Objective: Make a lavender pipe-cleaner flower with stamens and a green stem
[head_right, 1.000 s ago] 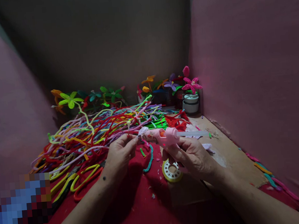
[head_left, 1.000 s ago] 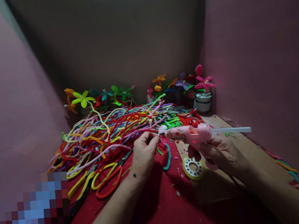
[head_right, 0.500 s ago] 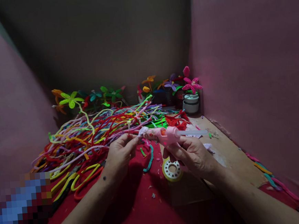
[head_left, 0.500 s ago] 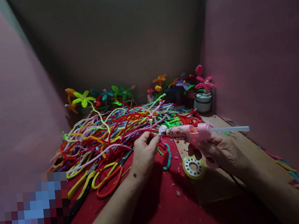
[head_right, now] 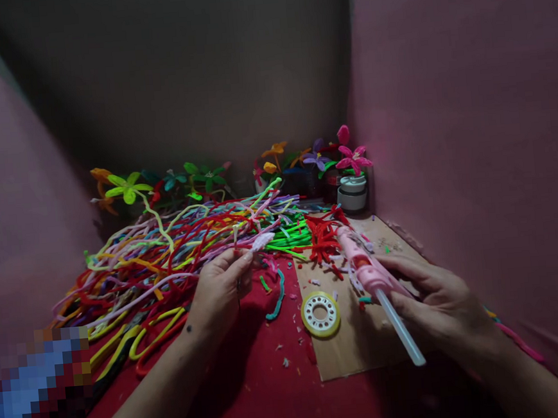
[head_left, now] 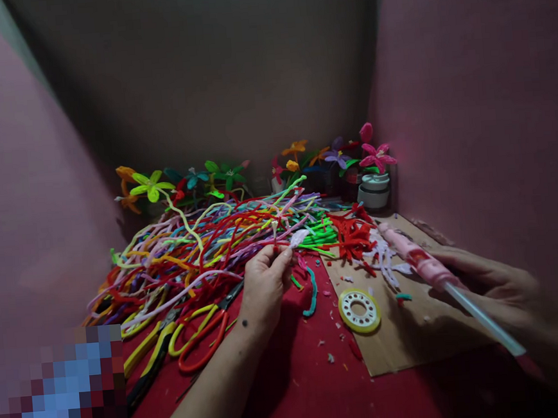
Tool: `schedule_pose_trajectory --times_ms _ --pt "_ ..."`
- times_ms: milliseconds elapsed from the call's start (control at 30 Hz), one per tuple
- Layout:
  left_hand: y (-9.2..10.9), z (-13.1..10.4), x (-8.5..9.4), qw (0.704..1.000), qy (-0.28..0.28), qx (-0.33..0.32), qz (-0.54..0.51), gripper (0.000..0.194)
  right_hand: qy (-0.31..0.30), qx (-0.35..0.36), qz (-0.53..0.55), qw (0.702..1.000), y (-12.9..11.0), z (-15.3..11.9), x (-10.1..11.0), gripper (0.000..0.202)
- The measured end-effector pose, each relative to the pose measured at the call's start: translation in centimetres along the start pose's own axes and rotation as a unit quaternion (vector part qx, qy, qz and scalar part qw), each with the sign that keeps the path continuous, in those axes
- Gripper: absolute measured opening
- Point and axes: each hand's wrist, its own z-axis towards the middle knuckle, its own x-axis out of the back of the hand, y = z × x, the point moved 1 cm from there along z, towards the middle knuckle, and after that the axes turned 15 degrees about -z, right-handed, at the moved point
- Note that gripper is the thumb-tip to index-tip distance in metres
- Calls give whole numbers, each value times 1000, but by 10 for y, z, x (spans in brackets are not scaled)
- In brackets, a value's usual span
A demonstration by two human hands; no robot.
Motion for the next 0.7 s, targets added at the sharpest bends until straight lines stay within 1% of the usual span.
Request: schedule_pose_trajectory --times_ms 33,100,200,267,400,567,633,700 --pt "0 0 -1 1000 5 2 2 19 16 4 -41 999 9 -4 8 41" --pt "-1 0 -2 1000 15 7 8 21 5 23 -136 990 25 -12 23 41" --pt "-3 0 -2 1000 19 17 12 22 -31 60 -270 960 45 -20 39 39" --pt "-4 0 -2 1000 15 23 14 22 -39 78 -328 941 54 -22 43 38" --pt "-5 -1 -3 1000 10 19 19 21 -53 91 -383 918 67 -18 43 40" --pt "-4 -3 -5 1000 14 5 11 19 -67 84 -431 896 77 -15 36 34" --pt "-4 -5 -7 1000 18 11 8 19 -60 82 -457 884 77 -16 35 33" --pt "-3 -7 -9 999 20 26 4 19 -39 86 -478 873 70 -17 36 33"
